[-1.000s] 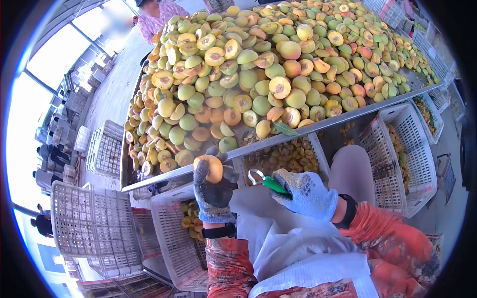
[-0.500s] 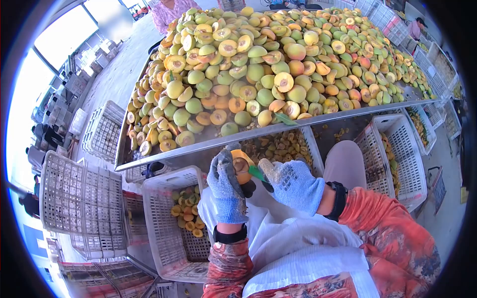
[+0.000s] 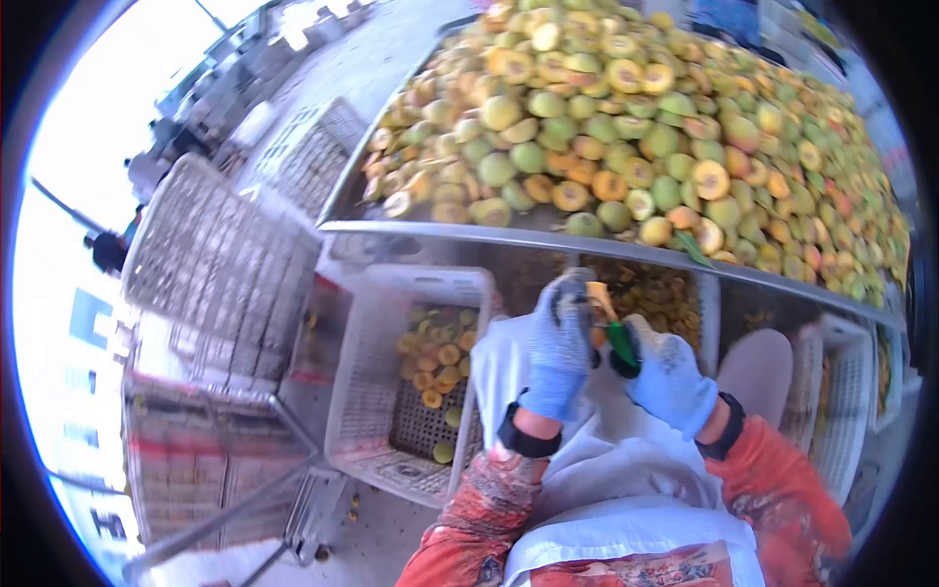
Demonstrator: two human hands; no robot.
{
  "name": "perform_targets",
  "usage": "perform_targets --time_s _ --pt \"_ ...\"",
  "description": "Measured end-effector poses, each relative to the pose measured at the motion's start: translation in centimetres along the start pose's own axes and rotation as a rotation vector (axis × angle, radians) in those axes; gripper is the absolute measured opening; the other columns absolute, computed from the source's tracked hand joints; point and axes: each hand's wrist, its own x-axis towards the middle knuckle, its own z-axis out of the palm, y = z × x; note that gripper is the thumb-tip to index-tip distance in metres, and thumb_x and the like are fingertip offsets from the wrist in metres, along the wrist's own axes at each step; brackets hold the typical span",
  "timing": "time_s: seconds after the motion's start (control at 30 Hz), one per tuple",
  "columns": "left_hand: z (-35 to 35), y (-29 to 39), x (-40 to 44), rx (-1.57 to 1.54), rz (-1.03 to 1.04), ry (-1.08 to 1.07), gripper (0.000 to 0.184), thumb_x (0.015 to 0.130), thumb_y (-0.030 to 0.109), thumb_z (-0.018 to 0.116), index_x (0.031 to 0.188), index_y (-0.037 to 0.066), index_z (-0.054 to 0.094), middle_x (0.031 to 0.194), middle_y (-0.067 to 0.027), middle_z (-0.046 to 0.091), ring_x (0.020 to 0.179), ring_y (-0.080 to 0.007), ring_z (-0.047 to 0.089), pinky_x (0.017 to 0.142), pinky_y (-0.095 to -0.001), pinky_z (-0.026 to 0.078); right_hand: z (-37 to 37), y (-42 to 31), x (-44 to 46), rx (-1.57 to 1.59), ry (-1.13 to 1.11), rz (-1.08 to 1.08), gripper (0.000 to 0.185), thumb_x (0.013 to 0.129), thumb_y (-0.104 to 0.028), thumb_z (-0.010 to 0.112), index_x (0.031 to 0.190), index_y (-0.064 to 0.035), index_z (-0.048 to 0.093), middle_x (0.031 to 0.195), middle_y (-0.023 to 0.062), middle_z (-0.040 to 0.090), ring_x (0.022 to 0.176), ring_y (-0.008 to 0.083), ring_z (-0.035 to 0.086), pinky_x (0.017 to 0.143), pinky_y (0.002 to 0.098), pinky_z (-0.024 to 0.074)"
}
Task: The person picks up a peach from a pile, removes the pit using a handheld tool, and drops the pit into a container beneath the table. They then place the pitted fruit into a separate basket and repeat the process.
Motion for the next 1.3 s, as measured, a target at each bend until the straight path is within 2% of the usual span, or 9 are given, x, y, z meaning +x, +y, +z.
perform_targets --time_s 0.03,0.13,0.33,0.37,0.47,0.57,1.0,1.1,1.3 --pt "-0.1 1.0 0.0 0.046 -0.040 0.054 0.028 0.090 0.018 0.046 0.110 -0.001 0.051 0.102 -0.0147 0.059 0.092 -0.0219 0.058 0.082 -0.0308 0.045 1.1 0.2 0.4 0.061 0.042 -0.114 0.018 0.075 -0.017 0.059 0.088 -0.0088 0.050 0.055 0.0156 0.056 0.050 0.0317 0.059 0.045 0.0400 0.0457" --pt "-3.3 3.2 -0.5 0.447 0.168 0.232 0.031 0.086 0.012 0.050 0.115 0.001 0.049 0.095 -0.0173 0.062 0.081 -0.0248 0.062 0.069 -0.0337 0.049 1.0 -4.9 1.9 0.874 -0.375 0.329 0.019 0.073 -0.002 0.059 0.088 -0.0049 0.048 0.062 0.0022 0.052 0.043 0.0128 0.049 0.038 0.0282 0.0397" --pt "-9.9 5.7 -3.6 0.688 -0.016 0.372 0.029 0.083 0.014 0.051 0.110 0.003 0.052 0.094 -0.0164 0.057 0.079 -0.0301 0.056 0.069 -0.0374 0.045 7.4 -4.6 4.8 0.332 -0.450 -0.038 0.028 0.073 -0.002 0.059 0.100 -0.0026 0.049 0.076 0.0044 0.056 0.060 0.0129 0.055 0.050 0.0279 0.0448" --pt "-10.5 2.5 -3.2 0.987 0.218 0.305 0.028 0.082 0.009 0.051 0.110 0.003 0.051 0.091 -0.0161 0.056 0.078 -0.0300 0.055 0.068 -0.0375 0.044 8.2 -4.3 4.8 0.321 -0.487 -0.080 0.028 0.073 -0.002 0.059 0.100 -0.0026 0.049 0.076 0.0044 0.056 0.060 0.0129 0.055 0.050 0.0279 0.0448" --pt "-11.5 3.8 -3.5 0.483 0.010 0.429 0.032 0.079 0.005 0.052 0.111 0.003 0.048 0.091 -0.0174 0.056 0.078 -0.0310 0.056 0.067 -0.0373 0.045 8.8 -6.8 4.9 0.317 -0.353 -0.293 0.036 0.074 -0.003 0.059 0.110 -0.0009 0.050 0.090 0.0072 0.057 0.078 0.0148 0.056 0.067 0.0281 0.0463" --pt "-13.3 3.8 -4.1 0.452 0.083 0.556 0.038 0.079 0.013 0.055 0.114 0.002 0.046 0.092 -0.0199 0.056 0.078 -0.0364 0.055 0.072 -0.0420 0.044 7.5 -11.5 4.1 0.370 -0.734 -0.068 0.047 0.076 -0.003 0.059 0.121 -0.0015 0.045 0.102 0.0088 0.056 0.090 0.0170 0.054 0.080 0.0273 0.0441" --pt "-16.5 7.0 -5.7 0.266 -0.077 0.572 0.029 0.084 0.021 0.052 0.107 0.005 0.049 0.095 -0.0200 0.056 0.086 -0.0367 0.056 0.073 -0.0423 0.045 10.5 -9.8 6.8 0.213 -0.706 0.020 0.051 0.076 -0.005 0.060 0.124 -0.0005 0.041 0.111 0.0122 0.053 0.099 0.0208 0.053 0.085 0.0290 0.0429" --pt "-14.7 4.3 -4.4 0.293 -0.023 0.578 0.030 0.082 0.018 0.053 0.108 0.004 0.049 0.093 -0.0194 0.055 0.087 -0.0357 0.054 0.075 -0.0417 0.044 10.9 -7.0 6.3 0.266 -0.491 -0.301 0.044 0.079 -0.007 0.055 0.122 0.0004 0.044 0.109 0.0156 0.055 0.103 0.0241 0.052 0.089 0.0354 0.0406" --pt "-14.0 7.7 -5.6 0.566 -0.114 0.264 0.025 0.084 0.021 0.046 0.103 0.006 0.051 0.094 -0.0151 0.057 0.092 -0.0338 0.051 0.079 -0.0419 0.041 7.0 -9.3 5.3 0.389 -0.841 -0.010 0.045 0.073 -0.008 0.060 0.114 0.0021 0.046 0.094 0.0128 0.055 0.085 0.0198 0.053 0.073 0.0317 0.0434"
